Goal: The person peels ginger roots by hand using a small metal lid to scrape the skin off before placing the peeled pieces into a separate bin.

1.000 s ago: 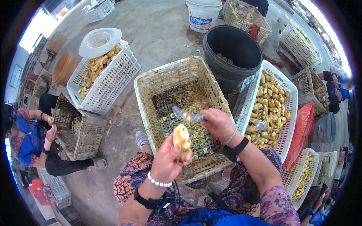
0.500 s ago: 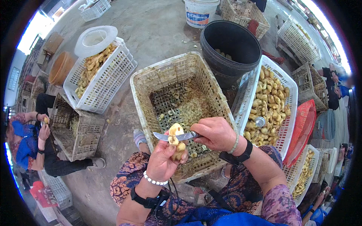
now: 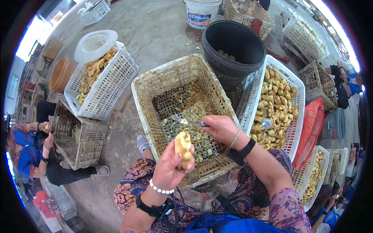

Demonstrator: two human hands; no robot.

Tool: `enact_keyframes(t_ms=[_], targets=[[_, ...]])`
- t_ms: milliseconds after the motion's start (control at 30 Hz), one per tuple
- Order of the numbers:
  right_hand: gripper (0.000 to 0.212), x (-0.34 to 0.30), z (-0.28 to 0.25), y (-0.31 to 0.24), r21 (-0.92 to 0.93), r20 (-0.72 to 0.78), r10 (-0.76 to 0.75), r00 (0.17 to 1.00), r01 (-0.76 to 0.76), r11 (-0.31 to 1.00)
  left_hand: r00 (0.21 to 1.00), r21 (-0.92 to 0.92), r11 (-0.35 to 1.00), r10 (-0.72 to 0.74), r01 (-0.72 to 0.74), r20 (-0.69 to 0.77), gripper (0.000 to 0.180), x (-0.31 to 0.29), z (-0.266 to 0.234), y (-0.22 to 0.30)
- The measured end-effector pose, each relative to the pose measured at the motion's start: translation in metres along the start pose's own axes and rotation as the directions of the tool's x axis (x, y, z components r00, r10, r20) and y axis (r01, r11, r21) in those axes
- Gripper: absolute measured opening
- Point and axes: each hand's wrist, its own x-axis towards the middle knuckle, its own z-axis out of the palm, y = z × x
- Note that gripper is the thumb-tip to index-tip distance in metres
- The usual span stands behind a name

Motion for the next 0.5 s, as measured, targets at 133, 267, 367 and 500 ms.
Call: enact_keyframes(t_ms=[133, 267, 367, 500], targets=[[0.021, -0.005, -0.014, -0.006, 0.052, 0.028, 0.086, 0.996, -0.088, 0.995, 0.997, 0.061, 0.997, 0.050, -0.047, -0.059, 0.063, 0.001, -0.002, 0.006], [0.022, -0.006, -0.024, -0.019, 0.122, 0.040, 0.193, 0.980, -0.196, 0.973, 0.999, 0.154, 0.987, 0.037, -0.033, -0.022, 0.062, 0.005, -0.002, 0.003], [0.022, -0.010, -0.031, -0.010, 0.132, -0.261, 0.265, 0.928, -0.237, 0.962, 0.986, 0.274, 0.962, 0.055, -0.011, -0.155, 0.063, 0.008, -0.001, -0.002], [0.024, -0.041, -0.072, 0.052, 0.244, -0.555, 0.551, 0.623, -0.511, 0.824, 0.977, 0.324, 0.943, 0.131, -0.070, -0.168, 0.060, 0.006, 0.003, 0.003]])
